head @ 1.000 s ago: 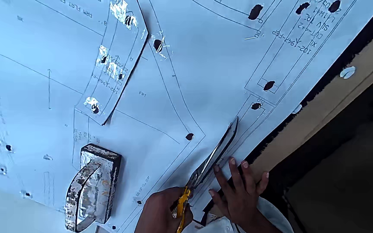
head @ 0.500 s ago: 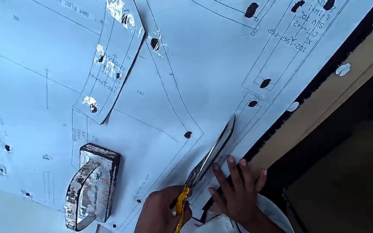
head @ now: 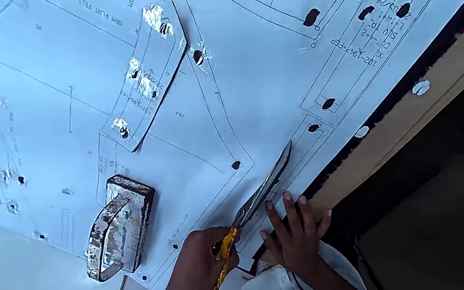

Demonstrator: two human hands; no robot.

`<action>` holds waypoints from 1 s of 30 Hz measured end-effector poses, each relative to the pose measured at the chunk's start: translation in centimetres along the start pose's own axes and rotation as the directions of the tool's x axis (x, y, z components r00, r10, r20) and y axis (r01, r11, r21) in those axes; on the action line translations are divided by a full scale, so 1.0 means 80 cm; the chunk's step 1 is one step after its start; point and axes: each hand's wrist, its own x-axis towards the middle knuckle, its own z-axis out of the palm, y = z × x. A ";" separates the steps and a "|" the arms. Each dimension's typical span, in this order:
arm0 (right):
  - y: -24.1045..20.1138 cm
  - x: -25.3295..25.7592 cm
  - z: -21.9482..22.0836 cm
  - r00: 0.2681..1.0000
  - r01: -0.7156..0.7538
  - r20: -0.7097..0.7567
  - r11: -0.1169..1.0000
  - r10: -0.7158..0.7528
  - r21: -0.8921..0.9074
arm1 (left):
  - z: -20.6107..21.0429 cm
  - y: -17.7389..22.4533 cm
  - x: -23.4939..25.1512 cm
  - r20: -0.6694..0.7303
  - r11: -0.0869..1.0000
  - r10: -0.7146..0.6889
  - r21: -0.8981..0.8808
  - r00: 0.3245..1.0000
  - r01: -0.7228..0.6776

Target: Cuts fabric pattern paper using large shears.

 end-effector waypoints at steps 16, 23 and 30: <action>0.002 0.002 0.000 1.000 0.015 -0.006 1.000 -0.015 -0.009 | 0.003 0.012 0.008 -0.002 0.999 -0.008 0.038 1.000 0.008; 0.003 0.002 0.001 1.000 0.024 -0.008 1.000 -0.024 -0.017 | 0.002 0.007 0.012 -0.001 1.000 -0.006 0.014 1.000 0.006; 0.003 0.003 -0.001 1.000 0.022 -0.001 1.000 -0.022 -0.007 | -0.002 0.020 0.017 0.006 0.999 -0.002 0.044 1.000 0.002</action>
